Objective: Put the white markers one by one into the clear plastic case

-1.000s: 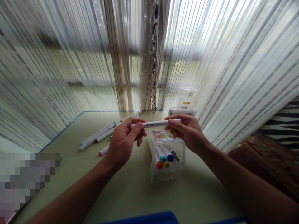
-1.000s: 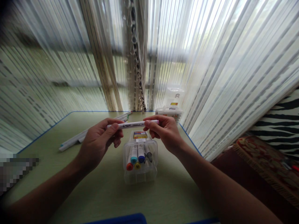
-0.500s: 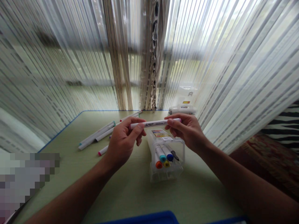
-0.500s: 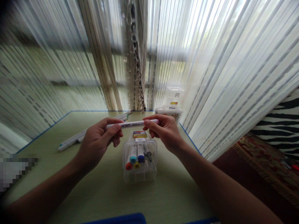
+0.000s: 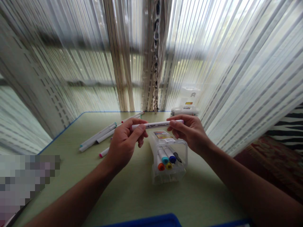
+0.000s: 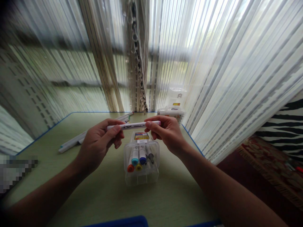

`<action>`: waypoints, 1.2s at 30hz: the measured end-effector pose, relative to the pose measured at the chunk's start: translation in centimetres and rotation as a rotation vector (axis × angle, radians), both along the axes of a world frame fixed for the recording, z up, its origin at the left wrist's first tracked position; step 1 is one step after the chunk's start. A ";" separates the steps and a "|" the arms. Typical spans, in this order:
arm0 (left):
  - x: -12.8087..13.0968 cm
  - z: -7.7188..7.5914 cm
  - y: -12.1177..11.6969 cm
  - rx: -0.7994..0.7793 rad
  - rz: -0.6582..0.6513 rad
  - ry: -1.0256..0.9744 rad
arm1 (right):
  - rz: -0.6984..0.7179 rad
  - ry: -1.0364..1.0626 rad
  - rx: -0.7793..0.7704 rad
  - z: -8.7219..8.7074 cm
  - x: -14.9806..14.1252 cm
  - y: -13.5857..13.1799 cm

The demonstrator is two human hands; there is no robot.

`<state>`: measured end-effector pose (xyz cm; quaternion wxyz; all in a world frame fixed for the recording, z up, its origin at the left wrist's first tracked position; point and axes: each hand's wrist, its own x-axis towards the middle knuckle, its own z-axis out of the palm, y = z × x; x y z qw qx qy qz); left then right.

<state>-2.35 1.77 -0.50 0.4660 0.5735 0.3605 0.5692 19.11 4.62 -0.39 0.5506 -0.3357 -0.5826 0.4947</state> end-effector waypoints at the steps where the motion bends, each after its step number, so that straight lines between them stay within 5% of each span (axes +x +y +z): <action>1: 0.0 0.0 0.0 0.000 -0.001 0.000 | 0.002 0.001 0.002 0.0 0.0 0.0; 36: 0.1 -0.1 0.0 -0.031 -0.032 -0.072 | 0.013 -0.006 -0.002 0.1 0.1 0.1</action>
